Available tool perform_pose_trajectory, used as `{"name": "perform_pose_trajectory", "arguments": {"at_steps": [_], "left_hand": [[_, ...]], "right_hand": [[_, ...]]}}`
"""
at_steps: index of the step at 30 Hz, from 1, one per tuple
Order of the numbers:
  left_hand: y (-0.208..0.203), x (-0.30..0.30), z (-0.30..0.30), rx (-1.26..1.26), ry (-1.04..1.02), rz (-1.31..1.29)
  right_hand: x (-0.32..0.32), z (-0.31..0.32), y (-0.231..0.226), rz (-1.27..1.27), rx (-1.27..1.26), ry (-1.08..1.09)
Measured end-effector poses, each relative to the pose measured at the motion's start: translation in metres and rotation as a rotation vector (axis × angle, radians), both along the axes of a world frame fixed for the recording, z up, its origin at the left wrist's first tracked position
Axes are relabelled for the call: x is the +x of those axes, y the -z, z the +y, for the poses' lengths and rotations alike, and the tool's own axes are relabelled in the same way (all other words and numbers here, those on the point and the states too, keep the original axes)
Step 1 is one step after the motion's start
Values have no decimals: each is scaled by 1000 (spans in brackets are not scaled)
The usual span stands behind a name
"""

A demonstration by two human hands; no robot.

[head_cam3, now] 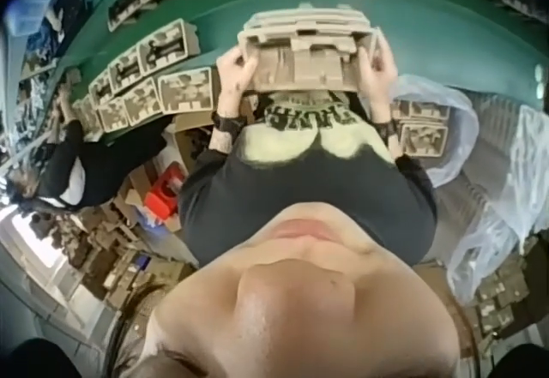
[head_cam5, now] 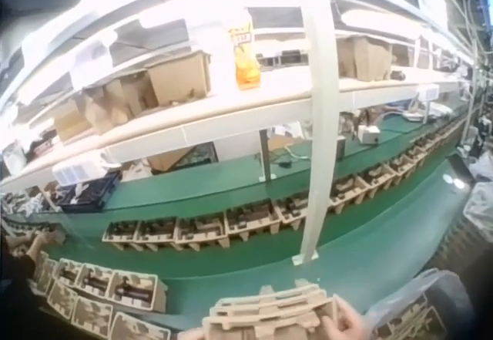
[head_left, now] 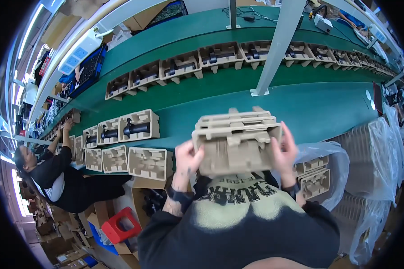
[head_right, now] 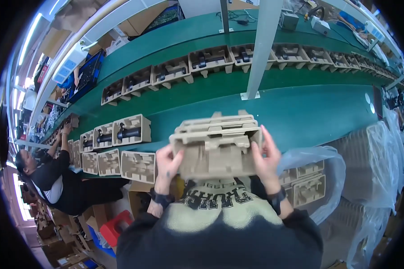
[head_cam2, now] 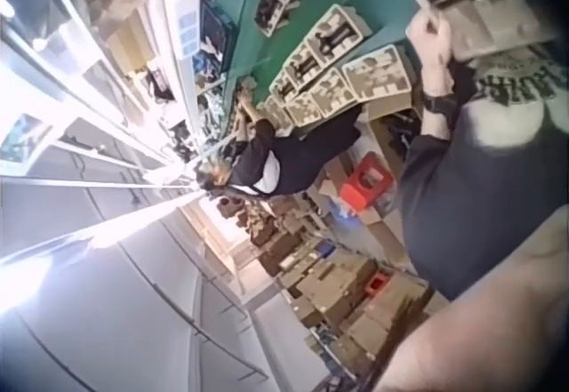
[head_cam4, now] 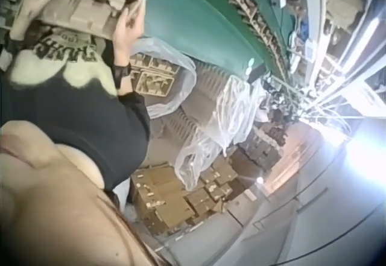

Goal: The person picks up cardboard trays from a bag and places them onto the assembly line. Then, the person takes black plastic components from a box and places them into the cardboard trays.

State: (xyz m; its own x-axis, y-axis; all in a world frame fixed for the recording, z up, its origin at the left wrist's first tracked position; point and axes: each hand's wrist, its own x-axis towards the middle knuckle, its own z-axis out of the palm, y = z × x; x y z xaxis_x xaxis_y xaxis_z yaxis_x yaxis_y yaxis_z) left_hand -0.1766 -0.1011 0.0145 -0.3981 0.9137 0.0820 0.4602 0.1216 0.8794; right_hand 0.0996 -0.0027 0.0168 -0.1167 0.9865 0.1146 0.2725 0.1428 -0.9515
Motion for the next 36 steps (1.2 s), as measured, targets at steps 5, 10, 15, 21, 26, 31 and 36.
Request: {"name": "perform_pose_trajectory", "arguments": {"at_steps": [5,10,15,21,26,31,36], "left_hand": [[-7,-2,11,-9,-11,143],[-24,5,24,-126,-3,-49],[-40,2,28,-300,133,87],[-31,6,3,-159,82,-130],[37,34,45,-144,116,-869],[56,78,35,-173,210,-659],[46,64,29,-152,143,-350]], "right_hand": [[-10,16,20,372,-45,18],[12,38,11,222,-148,-133],[2,30,-3,179,-72,-107],[16,21,-33,284,-52,-43],[-26,-3,9,-285,186,-370],[-30,-6,14,-306,385,-981],[-9,25,-33,-608,540,-731]]}}
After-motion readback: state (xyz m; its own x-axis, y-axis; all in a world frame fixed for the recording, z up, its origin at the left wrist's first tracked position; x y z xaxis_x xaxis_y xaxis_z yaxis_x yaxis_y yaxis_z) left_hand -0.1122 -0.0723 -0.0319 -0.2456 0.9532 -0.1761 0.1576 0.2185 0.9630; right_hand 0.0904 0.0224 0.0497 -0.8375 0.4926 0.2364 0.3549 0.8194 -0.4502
